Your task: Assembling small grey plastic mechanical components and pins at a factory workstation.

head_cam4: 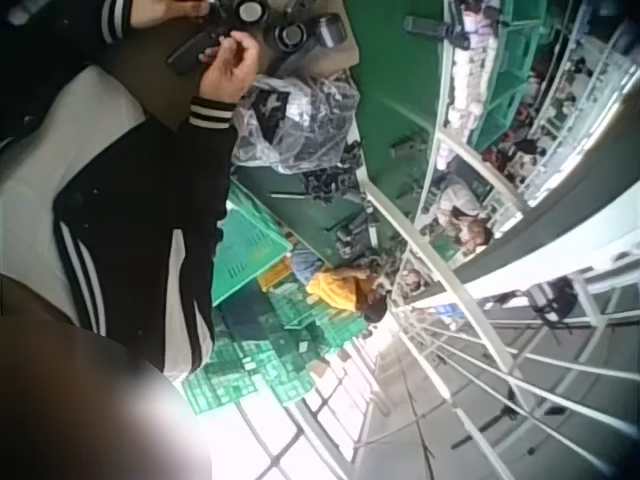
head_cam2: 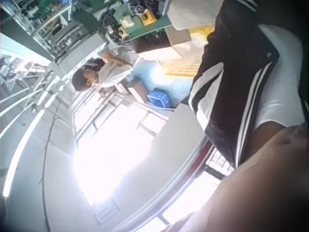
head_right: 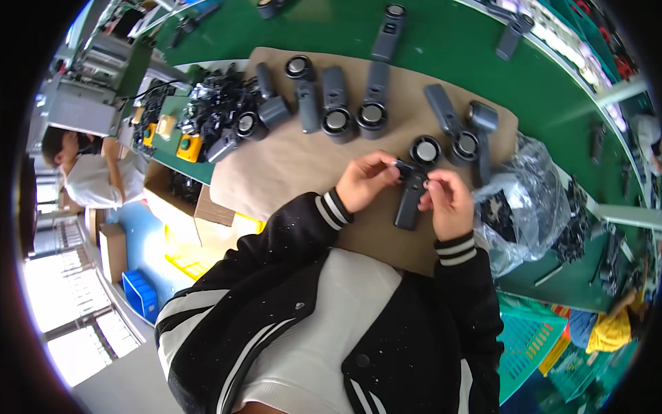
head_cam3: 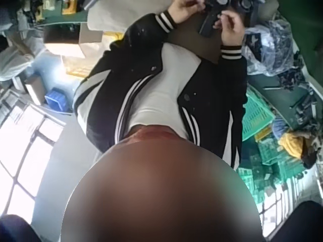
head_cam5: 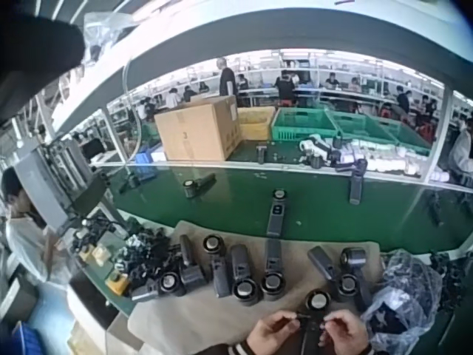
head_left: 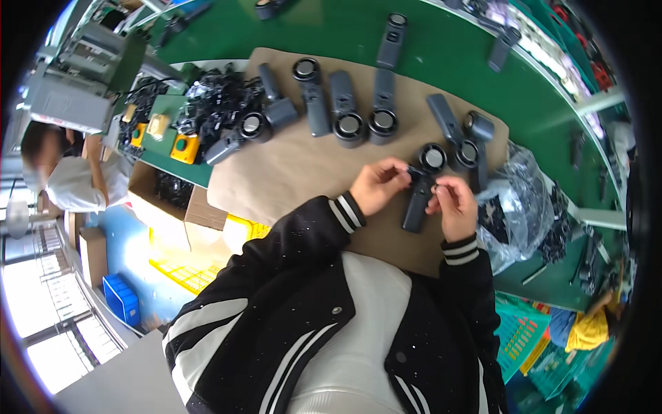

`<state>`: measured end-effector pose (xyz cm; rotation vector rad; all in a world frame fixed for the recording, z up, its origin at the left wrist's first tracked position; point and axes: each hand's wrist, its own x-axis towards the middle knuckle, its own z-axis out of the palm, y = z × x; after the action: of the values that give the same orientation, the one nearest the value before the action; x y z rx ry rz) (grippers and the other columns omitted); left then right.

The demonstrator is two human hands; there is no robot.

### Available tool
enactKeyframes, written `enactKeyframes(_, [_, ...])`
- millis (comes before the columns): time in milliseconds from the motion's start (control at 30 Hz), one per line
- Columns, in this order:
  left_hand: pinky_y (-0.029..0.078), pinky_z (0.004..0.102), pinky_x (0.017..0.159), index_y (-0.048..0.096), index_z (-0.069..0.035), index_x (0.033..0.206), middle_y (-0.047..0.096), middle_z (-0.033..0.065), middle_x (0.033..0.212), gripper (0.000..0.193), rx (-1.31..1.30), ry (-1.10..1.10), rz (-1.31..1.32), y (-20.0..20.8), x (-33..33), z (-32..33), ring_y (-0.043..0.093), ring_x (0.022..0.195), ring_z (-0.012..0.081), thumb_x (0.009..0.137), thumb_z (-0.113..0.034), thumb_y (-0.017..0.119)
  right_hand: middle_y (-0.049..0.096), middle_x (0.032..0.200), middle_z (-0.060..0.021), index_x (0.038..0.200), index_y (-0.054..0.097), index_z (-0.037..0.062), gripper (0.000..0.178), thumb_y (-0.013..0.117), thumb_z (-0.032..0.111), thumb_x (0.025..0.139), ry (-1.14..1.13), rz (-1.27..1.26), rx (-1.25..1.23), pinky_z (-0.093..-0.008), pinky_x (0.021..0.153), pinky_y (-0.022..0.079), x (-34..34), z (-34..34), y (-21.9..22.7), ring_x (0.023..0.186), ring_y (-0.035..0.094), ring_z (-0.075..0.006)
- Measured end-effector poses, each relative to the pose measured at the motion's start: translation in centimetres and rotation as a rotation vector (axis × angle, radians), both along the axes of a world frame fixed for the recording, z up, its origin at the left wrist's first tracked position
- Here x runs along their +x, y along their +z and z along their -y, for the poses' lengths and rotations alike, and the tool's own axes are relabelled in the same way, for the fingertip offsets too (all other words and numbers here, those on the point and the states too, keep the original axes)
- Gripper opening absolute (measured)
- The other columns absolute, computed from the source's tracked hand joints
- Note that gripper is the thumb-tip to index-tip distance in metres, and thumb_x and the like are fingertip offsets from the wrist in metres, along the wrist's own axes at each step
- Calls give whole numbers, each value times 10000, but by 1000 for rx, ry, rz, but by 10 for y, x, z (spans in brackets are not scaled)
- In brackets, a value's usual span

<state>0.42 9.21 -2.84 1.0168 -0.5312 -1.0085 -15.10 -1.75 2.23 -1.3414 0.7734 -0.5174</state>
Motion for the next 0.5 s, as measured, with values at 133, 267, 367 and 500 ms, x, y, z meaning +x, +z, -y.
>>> enactKeyframes(133, [480, 210, 755, 621, -15, 1036, 630, 25, 896, 140, 7, 32, 13, 6, 2, -6, 577, 808, 92, 903, 23, 597, 593, 923, -77, 982, 611, 32, 105, 570, 18, 886, 130, -100, -385, -262, 692, 474, 3, -2, -2, 738, 549, -173])
enactKeyframes(267, [470, 203, 747, 630, -11, 1025, 630, 19, 894, 131, 12, 49, 28, 8, -1, -4, 567, 803, 82, 900, 18, 606, 562, 963, -98, 955, 600, 49, 110, 585, 7, 854, 141, -164, -650, -287, 709, 454, 9, -6, -6, 767, 536, -206])
enactKeyframes(367, [461, 198, 736, 646, -3, 1010, 636, 15, 891, 116, 8, 87, 66, 7, -8, -1, 555, 793, 75, 898, 9, 616, 525, 1012, -116, 934, 589, 69, 145, 595, -6, 809, 105, -194, -813, -317, 704, 443, 14, -12, -9, 783, 524, -243])
enactKeyframes(500, [458, 196, 725, 666, 10, 1009, 659, 19, 888, 118, 95, 112, 63, 17, -2, -2, 551, 775, 76, 899, 1, 624, 507, 1026, -108, 943, 578, 64, 177, 592, -19, 787, 58, -183, -848, -304, 697, 430, 21, -14, -13, 794, 516, -247])
